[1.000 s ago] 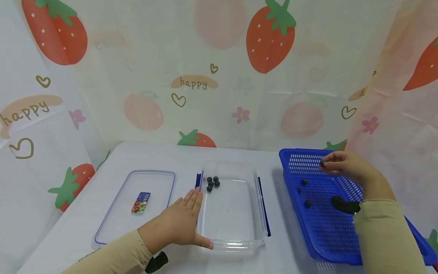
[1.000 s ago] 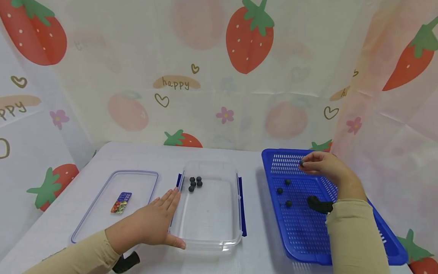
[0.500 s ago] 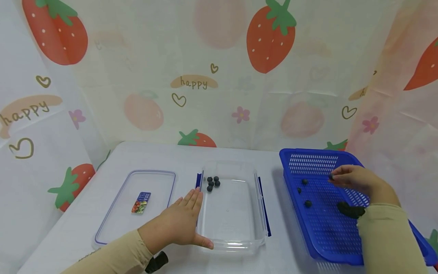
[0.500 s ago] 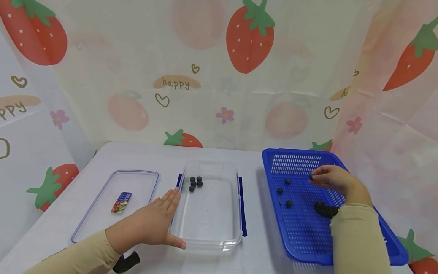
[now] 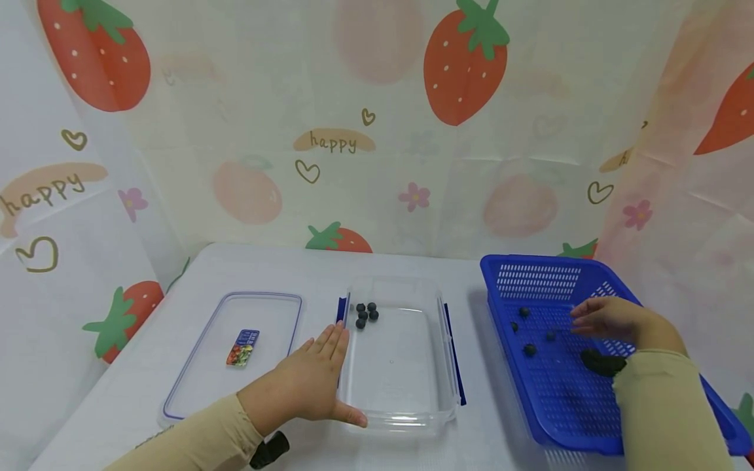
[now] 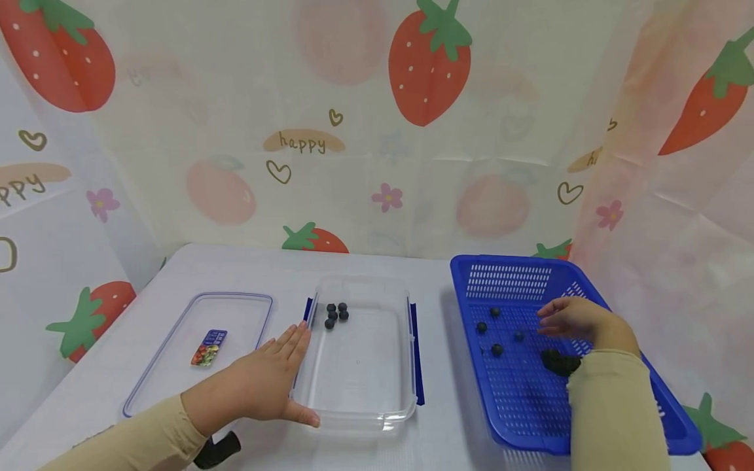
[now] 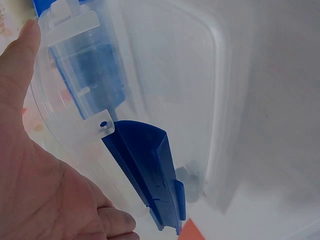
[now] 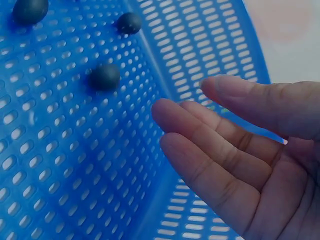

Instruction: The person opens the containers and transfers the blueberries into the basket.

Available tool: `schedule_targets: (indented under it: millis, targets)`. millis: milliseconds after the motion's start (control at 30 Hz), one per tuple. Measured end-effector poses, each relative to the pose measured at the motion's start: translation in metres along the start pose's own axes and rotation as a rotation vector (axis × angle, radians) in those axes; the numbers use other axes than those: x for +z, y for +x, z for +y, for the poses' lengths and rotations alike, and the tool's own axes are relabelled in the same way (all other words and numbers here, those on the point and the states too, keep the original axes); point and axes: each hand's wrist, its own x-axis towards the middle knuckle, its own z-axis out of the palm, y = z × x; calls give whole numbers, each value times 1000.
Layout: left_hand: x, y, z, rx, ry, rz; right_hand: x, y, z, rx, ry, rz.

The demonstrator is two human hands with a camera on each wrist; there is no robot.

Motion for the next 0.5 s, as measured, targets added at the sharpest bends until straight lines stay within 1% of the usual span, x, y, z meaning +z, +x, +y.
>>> schedule_targets:
  millis: [33, 133, 267, 433, 500]
  targets:
    - [0, 0, 0, 1, 1, 1, 0, 0, 1, 7, -2, -6]
    - [0, 0, 0, 1, -2, 2, 0, -2, 3, 16, 7, 14]
    - [0, 0, 0, -5, -12, -6, -2, -1, 3, -19, 5, 28]
    - [0, 0, 0, -10, -19, -15, -8, -3, 1, -70, 47, 9]
    - [-1, 0, 0, -11, -17, -15, -10, -5, -2, -91, 80, 0]
